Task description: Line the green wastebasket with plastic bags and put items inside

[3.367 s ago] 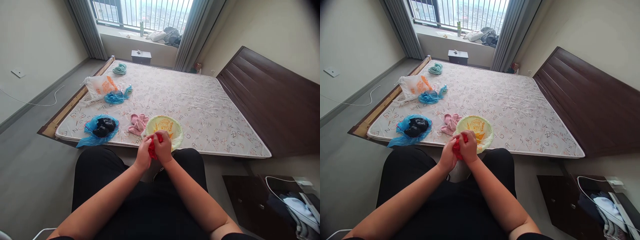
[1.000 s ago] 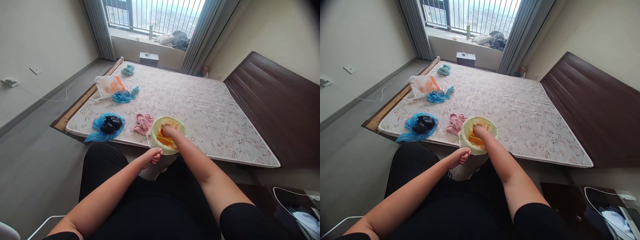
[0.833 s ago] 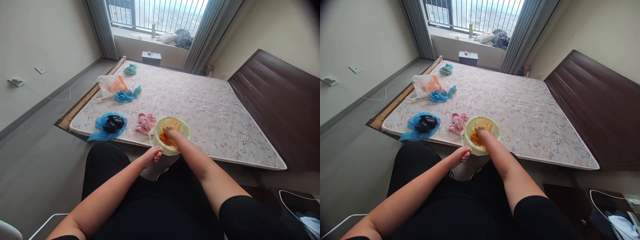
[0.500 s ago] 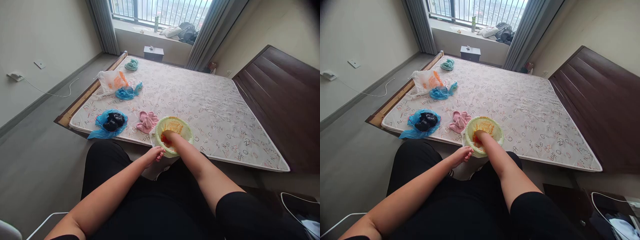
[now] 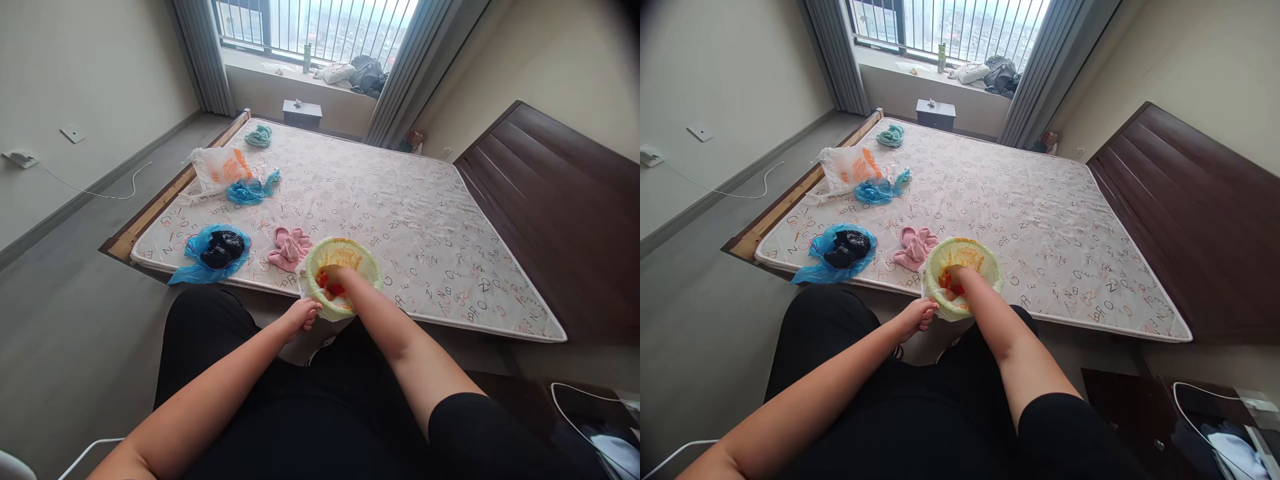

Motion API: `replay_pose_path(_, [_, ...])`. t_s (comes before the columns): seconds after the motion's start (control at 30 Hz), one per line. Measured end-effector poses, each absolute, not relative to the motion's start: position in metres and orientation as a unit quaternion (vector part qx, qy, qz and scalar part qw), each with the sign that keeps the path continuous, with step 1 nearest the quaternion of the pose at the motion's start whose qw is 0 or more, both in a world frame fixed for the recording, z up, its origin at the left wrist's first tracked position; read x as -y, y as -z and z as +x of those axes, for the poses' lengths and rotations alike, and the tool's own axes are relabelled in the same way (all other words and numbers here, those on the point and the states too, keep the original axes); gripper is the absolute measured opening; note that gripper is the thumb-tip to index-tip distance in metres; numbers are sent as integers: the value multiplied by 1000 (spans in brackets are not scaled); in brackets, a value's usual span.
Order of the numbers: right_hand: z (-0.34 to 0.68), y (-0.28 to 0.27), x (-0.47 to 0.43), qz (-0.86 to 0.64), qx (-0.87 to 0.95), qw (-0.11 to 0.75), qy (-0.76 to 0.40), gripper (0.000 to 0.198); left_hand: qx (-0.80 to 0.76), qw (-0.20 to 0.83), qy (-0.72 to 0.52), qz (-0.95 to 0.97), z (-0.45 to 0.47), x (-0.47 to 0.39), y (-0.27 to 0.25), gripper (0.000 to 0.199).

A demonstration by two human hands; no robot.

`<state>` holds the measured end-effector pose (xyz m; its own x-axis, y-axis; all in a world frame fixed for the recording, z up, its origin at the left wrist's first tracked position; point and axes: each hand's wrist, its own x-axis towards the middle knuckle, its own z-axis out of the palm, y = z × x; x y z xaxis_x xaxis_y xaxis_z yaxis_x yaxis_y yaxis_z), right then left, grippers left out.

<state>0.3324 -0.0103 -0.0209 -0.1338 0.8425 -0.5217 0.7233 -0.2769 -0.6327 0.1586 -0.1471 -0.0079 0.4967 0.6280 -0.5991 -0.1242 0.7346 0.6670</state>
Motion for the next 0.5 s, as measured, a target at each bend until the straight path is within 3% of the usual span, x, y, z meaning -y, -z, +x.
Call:
replay_pose_path(0.13, [356,-16,0,-626,642,79,-436,40,-451,821,-223,270,154,147,6,15])
replay_pose_path(0.23, [381,-56,13,-600,669,149,-412,29,-445,823,-207,286,150,143,4,14])
replay_pose_path(0.3, [405,-79,32,-573,669,284,-380,15,-450,814,-194,311,144,135,3,14])
replay_pose_path(0.37, [432,-91,53,-575,602,421,-359,18,-466,789,-193,351,133,121,4,15])
replay_pose_path(0.5, [479,-68,85,-612,311,647,-333,18,-544,673,-299,402,105,83,10,12])
